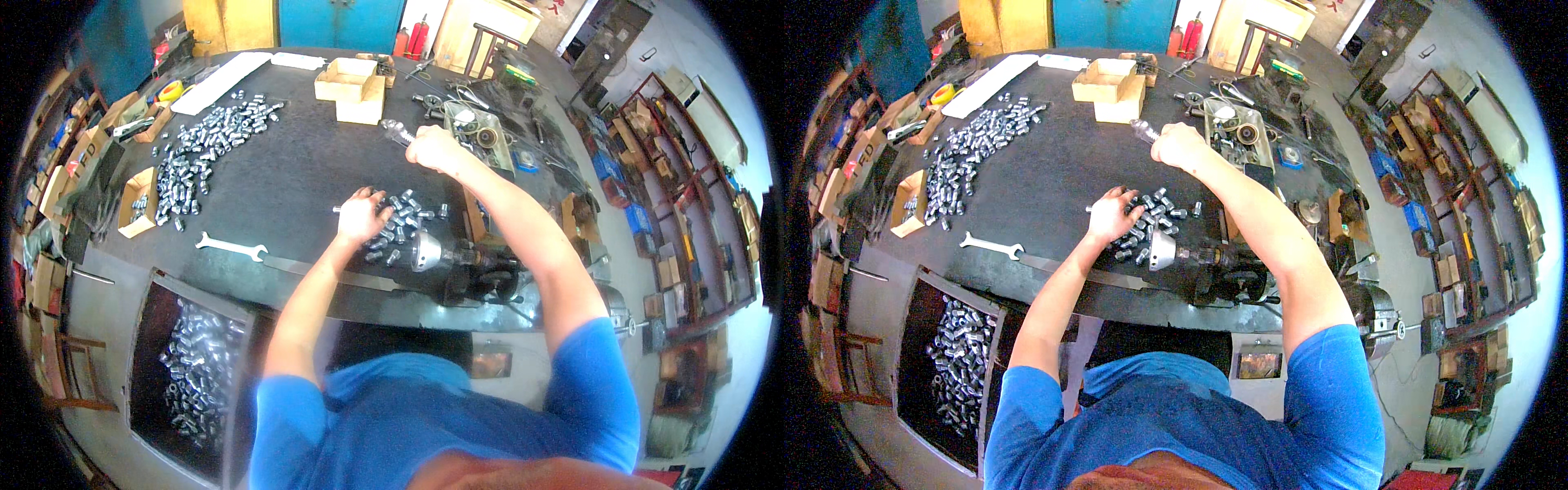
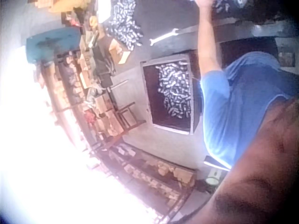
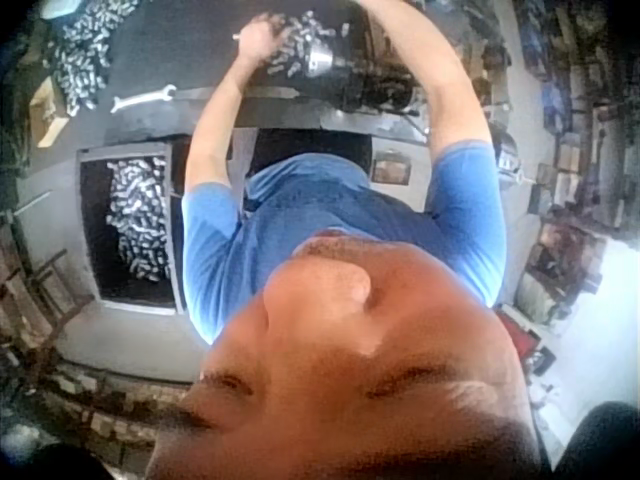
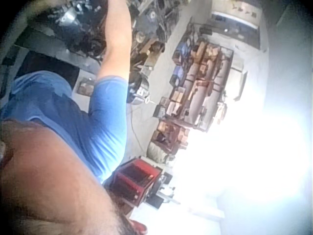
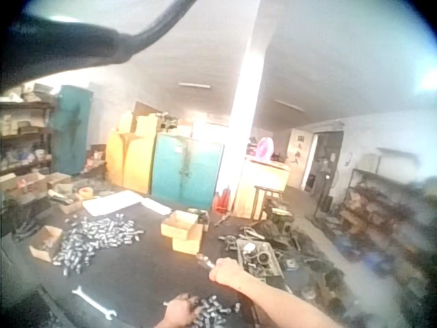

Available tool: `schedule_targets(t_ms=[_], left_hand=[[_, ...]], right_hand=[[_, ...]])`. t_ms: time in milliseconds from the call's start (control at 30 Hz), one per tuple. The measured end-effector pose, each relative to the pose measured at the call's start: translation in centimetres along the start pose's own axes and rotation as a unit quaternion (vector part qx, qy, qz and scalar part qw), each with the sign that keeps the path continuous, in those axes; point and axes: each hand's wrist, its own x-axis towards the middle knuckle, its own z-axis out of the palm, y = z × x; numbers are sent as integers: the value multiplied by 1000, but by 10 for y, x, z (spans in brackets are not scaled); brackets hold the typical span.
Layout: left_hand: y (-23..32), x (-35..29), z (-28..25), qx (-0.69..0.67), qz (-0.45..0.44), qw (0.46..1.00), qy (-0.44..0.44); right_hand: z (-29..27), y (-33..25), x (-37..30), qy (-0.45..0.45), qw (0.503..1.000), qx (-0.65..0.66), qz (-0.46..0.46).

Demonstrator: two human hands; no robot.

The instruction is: The person repeatedly picks up small cylindrical metal parts from a pile on a workbench, inserts them into a machine chuck, and operates a lever to process them. They then remove the processed parts and place them into a separate pile. This cycle is repeated multiple times throughout the video.

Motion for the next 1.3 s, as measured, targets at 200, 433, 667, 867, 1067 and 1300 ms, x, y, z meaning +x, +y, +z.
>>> schedule_targets(t_ms=[200,433,667,867,1067,1300], left_hand=[[-6,-2,3,15,17,999,29],[-14,0,-4,-65,16,998,-19],[-31,-2,-16,-57,-72,993,69],[-34,-8,2,-23,-96,994,44],[-25,-11,-7,-43,-99,993,51],[-7,-9,-15,-43,-94,993,51]], right_hand=[[-26,-9,-44,-73,980,142,119],[-49,17,-111,-230,938,244,87],[-58,38,-149,-235,934,204,174],[-50,25,-142,-258,921,254,145],[-46,6,-136,-246,920,277,124],[-46,-3,-132,-221,929,273,111]])
